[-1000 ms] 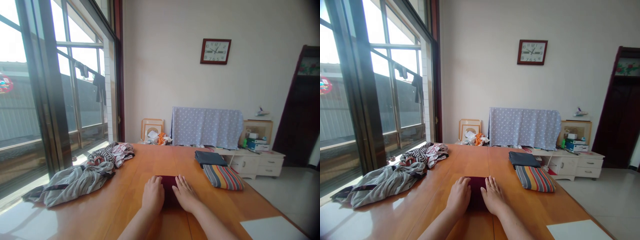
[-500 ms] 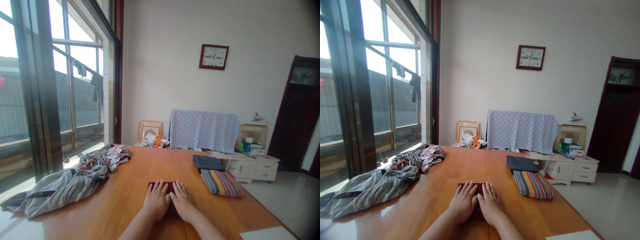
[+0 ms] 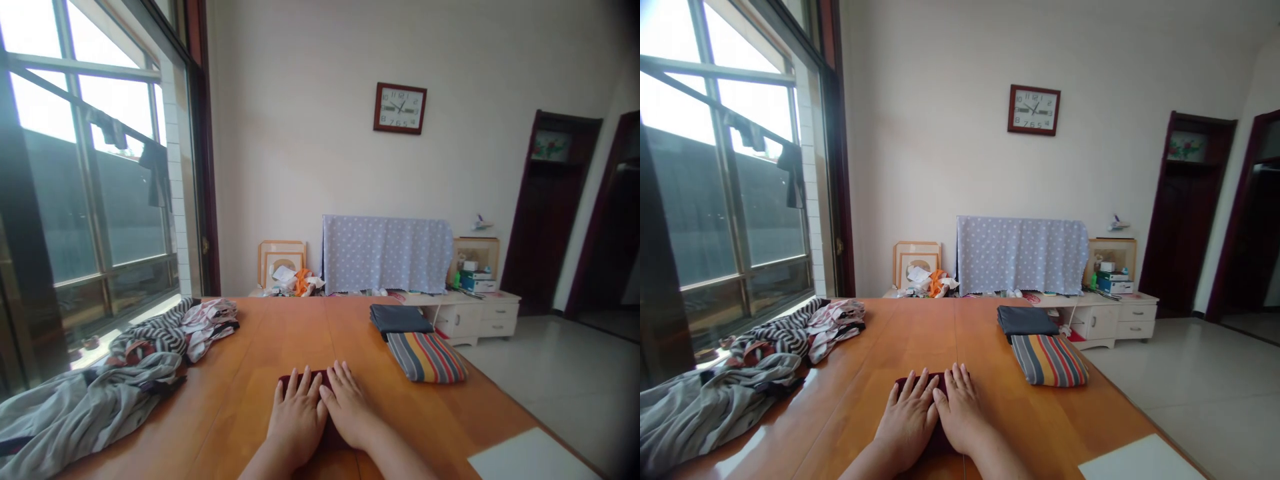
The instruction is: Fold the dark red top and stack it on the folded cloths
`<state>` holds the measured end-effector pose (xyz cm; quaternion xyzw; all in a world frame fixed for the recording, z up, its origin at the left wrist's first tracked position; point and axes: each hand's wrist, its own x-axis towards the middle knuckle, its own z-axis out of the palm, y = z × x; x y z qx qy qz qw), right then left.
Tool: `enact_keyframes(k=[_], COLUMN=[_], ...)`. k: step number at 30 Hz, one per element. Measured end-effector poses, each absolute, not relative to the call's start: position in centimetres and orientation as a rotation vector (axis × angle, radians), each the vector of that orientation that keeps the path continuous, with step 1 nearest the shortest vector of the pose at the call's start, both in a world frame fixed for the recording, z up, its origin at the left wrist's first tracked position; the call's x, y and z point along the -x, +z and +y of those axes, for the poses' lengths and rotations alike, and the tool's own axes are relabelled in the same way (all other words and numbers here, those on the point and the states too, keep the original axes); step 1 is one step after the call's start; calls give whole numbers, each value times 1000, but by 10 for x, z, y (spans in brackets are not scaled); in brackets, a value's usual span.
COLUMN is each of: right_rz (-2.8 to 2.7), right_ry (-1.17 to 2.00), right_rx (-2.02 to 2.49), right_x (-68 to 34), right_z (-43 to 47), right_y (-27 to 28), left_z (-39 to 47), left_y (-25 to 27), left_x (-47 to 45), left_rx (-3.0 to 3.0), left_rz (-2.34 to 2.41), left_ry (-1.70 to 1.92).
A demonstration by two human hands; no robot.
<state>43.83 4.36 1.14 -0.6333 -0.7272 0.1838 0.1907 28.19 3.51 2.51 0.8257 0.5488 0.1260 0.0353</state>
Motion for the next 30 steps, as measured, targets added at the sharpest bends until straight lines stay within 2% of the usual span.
enact_keyframes(k=[12,17,20,26,30], right_rz=[-1970,-1579,-1423,-1239,-1249], right_ry=[638,759,790,962,951], right_rx=[1685,1592,1645,1763,1792], right_x=[-442,-463,-489,-508,-495], right_z=[48,44,34,9,9], right_y=[8,20,23,20,25], left_z=[40,45,42,28,28], left_y=[20,21,23,31,37], left_x=[-280,-262,-236,-210,-222], left_rx=[-2521,-2256,-1866,-1554,-1460], left_rz=[1635,1643,1798,1920,1895], left_ry=[431,742,996,958,904])
